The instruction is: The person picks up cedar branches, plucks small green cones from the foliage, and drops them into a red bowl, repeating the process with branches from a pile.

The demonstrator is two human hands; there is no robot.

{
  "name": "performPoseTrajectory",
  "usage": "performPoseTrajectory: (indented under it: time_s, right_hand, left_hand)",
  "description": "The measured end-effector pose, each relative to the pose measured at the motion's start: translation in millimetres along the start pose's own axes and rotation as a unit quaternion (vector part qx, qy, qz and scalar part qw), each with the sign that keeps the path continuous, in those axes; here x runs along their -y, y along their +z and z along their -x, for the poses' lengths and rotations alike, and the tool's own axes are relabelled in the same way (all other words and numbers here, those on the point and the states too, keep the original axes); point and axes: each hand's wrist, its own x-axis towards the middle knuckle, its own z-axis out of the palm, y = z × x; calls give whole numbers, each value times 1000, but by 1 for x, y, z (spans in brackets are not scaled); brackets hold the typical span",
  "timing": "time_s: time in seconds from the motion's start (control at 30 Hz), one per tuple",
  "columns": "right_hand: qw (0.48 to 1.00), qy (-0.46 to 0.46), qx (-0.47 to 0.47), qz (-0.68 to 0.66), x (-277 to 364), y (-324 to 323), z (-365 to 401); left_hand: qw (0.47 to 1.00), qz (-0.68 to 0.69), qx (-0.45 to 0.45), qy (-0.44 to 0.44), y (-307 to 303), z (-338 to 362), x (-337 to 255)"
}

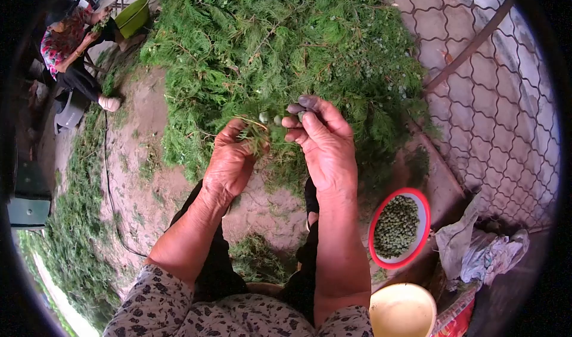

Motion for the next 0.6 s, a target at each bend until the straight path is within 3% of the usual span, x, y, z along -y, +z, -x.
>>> performPoseTrajectory:
  time_s: [0.07, 0.13, 0.2, 0.33, 0.43, 0.53, 0.57, 0.6]
  right_hand:
    - [1000, -4, 4, 5, -3, 0, -1]
    - [999, 10, 11, 35, -4, 6, 1]
    - [997, 25, 18, 65, -7, 9, 2]
    - [995, 20, 12, 95, -11, 14, 2]
    - [981, -16, 5, 193, -11, 14, 2]
    - [942, 28, 12, 334, -7, 23, 6]
    - [920, -14, 21, 390, -10, 24, 7]
    - [893, -55, 29, 445, -13, 25, 7]
  left_hand:
    - [996, 72, -34, -33, -4, 0, -1]
    - [998, 32, -47, -41, 2, 1, -4]
    - [999, 7, 20, -47, 0, 0, 1]
    - [997, 29, 41, -52, 2, 2, -4]
    - [997, 5, 14, -75, 13, 9, -13]
    - [997, -65, 11, -36, 2, 3, -7]
    - [981, -191, 2, 24, -6, -2, -2]
    - [981, -192, 2, 23, -11, -3, 3]
